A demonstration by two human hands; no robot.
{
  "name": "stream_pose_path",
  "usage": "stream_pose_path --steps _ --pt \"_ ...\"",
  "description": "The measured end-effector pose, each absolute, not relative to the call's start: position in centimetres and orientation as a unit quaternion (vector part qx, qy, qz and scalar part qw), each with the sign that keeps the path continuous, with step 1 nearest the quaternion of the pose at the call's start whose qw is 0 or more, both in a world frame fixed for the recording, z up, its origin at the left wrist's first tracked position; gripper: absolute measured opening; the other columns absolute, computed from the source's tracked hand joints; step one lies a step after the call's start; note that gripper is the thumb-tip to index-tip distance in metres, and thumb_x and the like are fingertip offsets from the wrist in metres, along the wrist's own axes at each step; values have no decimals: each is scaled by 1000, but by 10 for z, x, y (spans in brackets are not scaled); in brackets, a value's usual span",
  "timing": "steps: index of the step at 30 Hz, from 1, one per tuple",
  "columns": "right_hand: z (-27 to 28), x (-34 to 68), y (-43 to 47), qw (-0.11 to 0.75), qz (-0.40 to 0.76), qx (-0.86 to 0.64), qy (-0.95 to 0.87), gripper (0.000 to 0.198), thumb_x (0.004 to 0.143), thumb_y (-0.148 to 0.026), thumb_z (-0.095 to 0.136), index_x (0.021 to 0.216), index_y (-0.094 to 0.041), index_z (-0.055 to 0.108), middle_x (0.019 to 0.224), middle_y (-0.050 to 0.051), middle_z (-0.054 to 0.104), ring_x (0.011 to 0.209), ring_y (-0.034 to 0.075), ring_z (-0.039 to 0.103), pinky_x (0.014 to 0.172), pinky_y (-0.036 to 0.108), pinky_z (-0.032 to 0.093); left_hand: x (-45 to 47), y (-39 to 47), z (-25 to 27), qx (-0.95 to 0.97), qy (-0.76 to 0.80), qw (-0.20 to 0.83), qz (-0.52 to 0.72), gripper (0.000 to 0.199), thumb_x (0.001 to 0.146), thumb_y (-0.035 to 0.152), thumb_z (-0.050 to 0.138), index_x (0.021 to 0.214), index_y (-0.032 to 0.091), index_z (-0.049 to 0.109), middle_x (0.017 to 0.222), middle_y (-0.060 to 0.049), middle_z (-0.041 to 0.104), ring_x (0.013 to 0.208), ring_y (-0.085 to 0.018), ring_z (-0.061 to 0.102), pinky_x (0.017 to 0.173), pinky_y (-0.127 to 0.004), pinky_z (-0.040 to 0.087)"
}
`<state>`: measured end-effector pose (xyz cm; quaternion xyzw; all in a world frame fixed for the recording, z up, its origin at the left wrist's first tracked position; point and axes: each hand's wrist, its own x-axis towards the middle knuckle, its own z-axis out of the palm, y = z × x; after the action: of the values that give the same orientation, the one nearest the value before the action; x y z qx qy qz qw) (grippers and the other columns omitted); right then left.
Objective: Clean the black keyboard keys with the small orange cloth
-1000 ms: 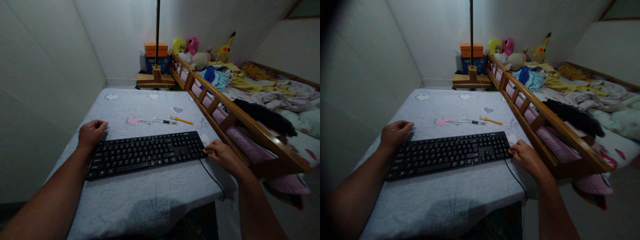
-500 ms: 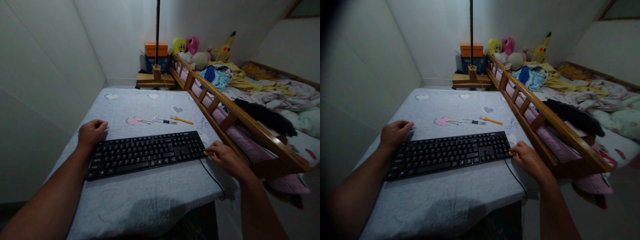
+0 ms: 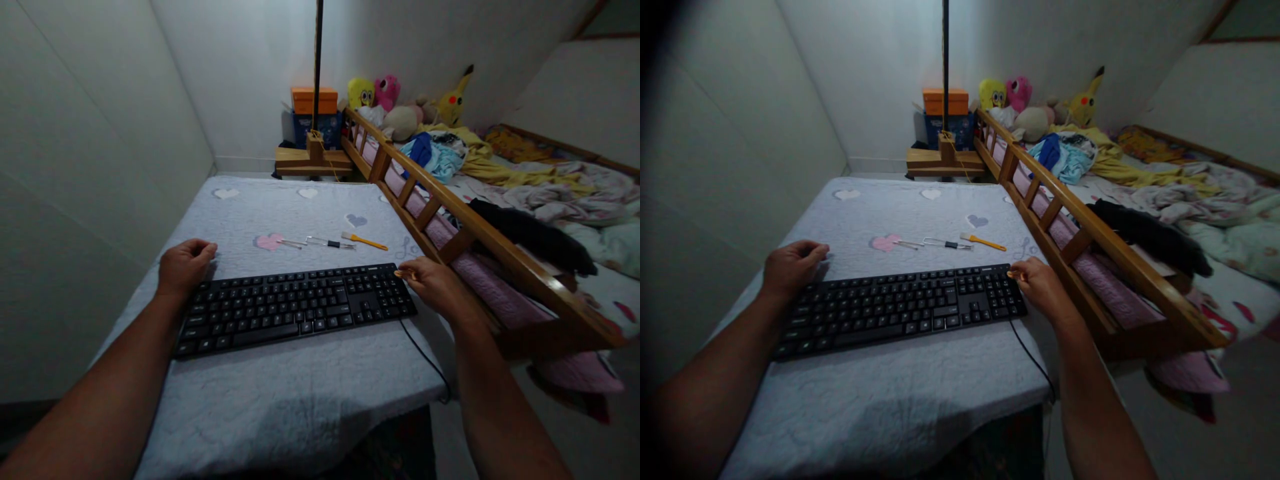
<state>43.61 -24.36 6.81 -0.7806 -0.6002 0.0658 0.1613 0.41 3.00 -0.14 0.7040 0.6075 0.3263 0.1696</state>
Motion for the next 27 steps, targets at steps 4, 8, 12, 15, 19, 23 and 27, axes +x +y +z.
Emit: stream_pose_path --steps 4,8,12,15,19,23,27 --pt "58 438 -235 164 53 -783 -598 21 85 -14 57 92 -18 76 88 7 66 82 18 63 75 28 47 4 29 -1 704 611 168 322 34 75 48 56 78 17 69 71 -2 67 69 -18 62 66 -27 44" --pt "55 441 -241 154 66 -774 -611 22 84 -13 57 92 -19 77 89 6 65 81 17 63 75 27 47 6 26 4 702 611 172 321 34 75 48 56 79 17 69 72 -3 68 69 -18 62 67 -27 44" --pt "62 437 -255 133 91 -771 -616 23 84 -11 57 92 -20 77 91 7 66 82 16 63 76 25 48 8 24 6 698 616 174 320 33 75 47 56 79 17 69 73 -3 68 70 -18 62 66 -27 44" --pt "66 434 -264 119 105 -773 -614 25 82 -9 57 92 -20 77 91 7 66 83 17 64 75 25 48 8 23 6 697 618 176 319 33 74 47 56 79 17 69 73 -3 68 70 -18 62 66 -27 43" --pt "65 433 -275 103 117 -773 -615 24 82 -10 57 93 -19 77 91 7 65 82 18 64 75 27 48 7 24 5 694 617 181 323 33 73 48 55 77 17 68 72 -2 67 70 -17 61 67 -27 42" --pt "61 432 -288 104 133 -770 -615 27 82 -10 54 93 -20 76 92 7 64 82 18 64 76 28 47 6 27 1 698 616 174 320 35 73 49 55 78 17 69 71 -2 65 69 -17 61 66 -27 41" --pt "60 429 -300 116 158 -765 -614 28 81 -10 52 93 -20 76 92 6 63 81 17 63 75 27 47 4 29 -2 696 616 175 324 37 73 50 55 81 17 70 72 -2 66 69 -17 61 66 -27 41"
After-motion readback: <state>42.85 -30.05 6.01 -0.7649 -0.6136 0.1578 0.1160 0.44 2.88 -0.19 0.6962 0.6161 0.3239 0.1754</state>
